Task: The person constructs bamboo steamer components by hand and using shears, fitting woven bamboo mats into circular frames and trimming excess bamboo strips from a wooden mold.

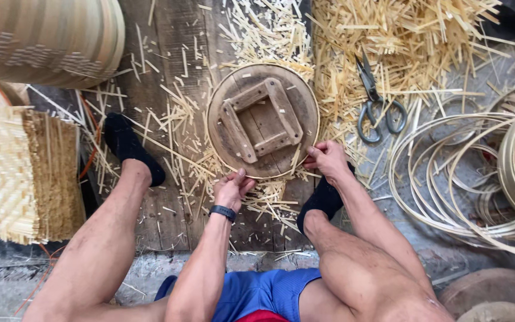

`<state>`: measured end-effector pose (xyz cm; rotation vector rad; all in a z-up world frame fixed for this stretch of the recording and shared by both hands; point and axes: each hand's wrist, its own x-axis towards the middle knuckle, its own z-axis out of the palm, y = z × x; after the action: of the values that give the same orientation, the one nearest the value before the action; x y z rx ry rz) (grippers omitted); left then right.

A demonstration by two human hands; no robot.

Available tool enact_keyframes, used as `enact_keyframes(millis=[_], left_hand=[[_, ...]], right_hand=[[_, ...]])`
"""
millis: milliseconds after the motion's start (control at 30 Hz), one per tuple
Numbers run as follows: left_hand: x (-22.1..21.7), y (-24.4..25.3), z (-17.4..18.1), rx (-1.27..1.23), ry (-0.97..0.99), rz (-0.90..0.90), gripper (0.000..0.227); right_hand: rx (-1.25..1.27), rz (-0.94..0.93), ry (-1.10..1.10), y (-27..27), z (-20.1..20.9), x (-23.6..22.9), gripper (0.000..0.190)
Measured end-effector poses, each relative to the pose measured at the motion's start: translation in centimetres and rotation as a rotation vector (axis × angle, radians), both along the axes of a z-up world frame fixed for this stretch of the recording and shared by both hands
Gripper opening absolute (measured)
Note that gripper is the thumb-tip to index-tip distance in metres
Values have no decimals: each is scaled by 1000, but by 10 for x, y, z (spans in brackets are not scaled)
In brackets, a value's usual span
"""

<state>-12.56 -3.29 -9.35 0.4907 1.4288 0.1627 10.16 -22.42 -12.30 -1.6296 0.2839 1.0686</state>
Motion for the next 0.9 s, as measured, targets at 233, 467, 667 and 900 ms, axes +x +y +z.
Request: enact_keyframes(millis=[233, 467, 667, 900], left_hand=[[3, 6, 6, 2, 85, -16, 23], [27, 57, 30, 69, 116, -16, 40], [55, 53, 117, 667, 206, -405, 45], [91, 31, 203, 1530, -280, -606, 52]], right_hand=[[-84, 20, -30, 4, 3, -7, 23], [-216, 258, -652, 17, 79, -1, 44], [273, 349, -665, 85, 174, 11, 51], [804, -129, 85, 99, 189, 8, 45]])
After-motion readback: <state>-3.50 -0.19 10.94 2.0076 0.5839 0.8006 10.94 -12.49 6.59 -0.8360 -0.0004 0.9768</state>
